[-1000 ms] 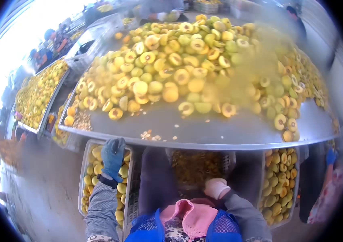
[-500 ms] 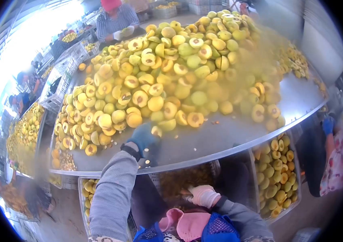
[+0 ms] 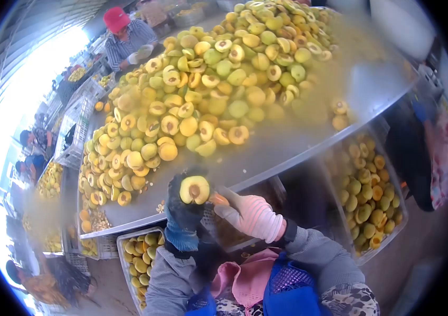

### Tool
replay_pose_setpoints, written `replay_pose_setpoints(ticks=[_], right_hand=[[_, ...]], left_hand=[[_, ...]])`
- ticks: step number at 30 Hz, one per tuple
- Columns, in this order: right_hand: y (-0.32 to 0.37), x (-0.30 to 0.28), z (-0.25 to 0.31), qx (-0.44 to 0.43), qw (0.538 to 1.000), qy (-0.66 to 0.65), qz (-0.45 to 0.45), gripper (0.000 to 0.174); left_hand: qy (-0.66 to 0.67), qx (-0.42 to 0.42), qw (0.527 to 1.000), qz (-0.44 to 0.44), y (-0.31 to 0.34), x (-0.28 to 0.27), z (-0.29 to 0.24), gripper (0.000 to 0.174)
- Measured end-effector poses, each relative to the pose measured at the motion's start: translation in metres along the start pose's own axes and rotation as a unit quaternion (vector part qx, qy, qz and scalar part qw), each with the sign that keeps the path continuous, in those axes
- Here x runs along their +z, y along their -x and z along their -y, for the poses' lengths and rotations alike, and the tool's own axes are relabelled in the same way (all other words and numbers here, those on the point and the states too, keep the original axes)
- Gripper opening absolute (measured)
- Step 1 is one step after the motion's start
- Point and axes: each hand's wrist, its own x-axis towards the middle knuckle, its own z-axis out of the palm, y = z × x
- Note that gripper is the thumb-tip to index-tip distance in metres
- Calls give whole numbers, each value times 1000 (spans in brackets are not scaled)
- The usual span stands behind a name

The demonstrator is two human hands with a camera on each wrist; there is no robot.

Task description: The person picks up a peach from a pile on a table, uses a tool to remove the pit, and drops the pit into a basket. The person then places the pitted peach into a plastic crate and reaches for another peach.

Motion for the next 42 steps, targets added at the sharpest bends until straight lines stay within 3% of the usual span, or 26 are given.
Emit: replay_pose_setpoints(ticks=[3,8,11,14,17,20,22,24,27,28,29,30,31,32,33,34,35,37,38,39,40,42], right_hand=[[7,-1,5,20,999,27,16,47],[14,-10,7,43,997,43,48,42],[19,-7,-6,6,1000,16,23,48],[24,-1,-17,25,999,11,39,48],[30,4,-20,35,996,-65,54,48],[32,2,-13,58,995,-33,76,44],[36,0,-1,151,961,-191,130,45],[38,1,0,223,899,-325,191,46],[37,-8,10,228,901,-308,203,49],[40,-3,7,179,930,-279,157,47],[41,-1,6,220,899,-344,157,41],[41,-3,2,220,896,-342,179,39],[41,-6,-1,219,892,-339,204,37],[46,-6,-1,264,851,-399,217,36],[53,-6,3,310,806,-452,225,34],[53,-2,10,307,796,-463,241,37],[48,-8,23,293,829,-397,264,38],[48,-4,1,309,812,-407,283,45],[46,1,-7,295,867,-291,279,45],[43,7,-14,273,908,-171,268,46],[41,11,-20,243,936,-50,251,47],[40,14,-35,214,951,41,220,45]], left_hand=[[-10,30,999,-5,11,11,-8,34],[-23,8,999,-24,23,22,-17,48],[42,-28,998,-48,32,31,-14,47],[103,-42,990,-86,42,46,-12,47],[132,-124,981,-75,40,43,-24,53],[174,-233,954,-75,30,42,-44,66],[261,-272,924,-69,28,39,-44,71],[371,-284,883,-37,29,34,-34,72],[423,-307,852,15,29,30,-20,72],[310,-212,925,49,32,28,-17,64],[163,-109,979,58,35,26,-15,57],[30,-15,999,37,39,24,-13,51],[147,-62,984,75,37,19,-19,49],[256,-117,954,102,35,14,-25,48],[414,-166,886,128,35,14,-28,49],[552,-225,791,139,34,15,-31,49],[581,-242,772,85,42,21,-15,48],[631,-262,730,-25,57,34,18,45],[539,-250,794,-131,57,23,22,43],[485,-255,815,-188,62,4,37,40],[425,-266,831,-243,68,-15,53,37],[228,-223,908,-274,94,-79,72,32]])
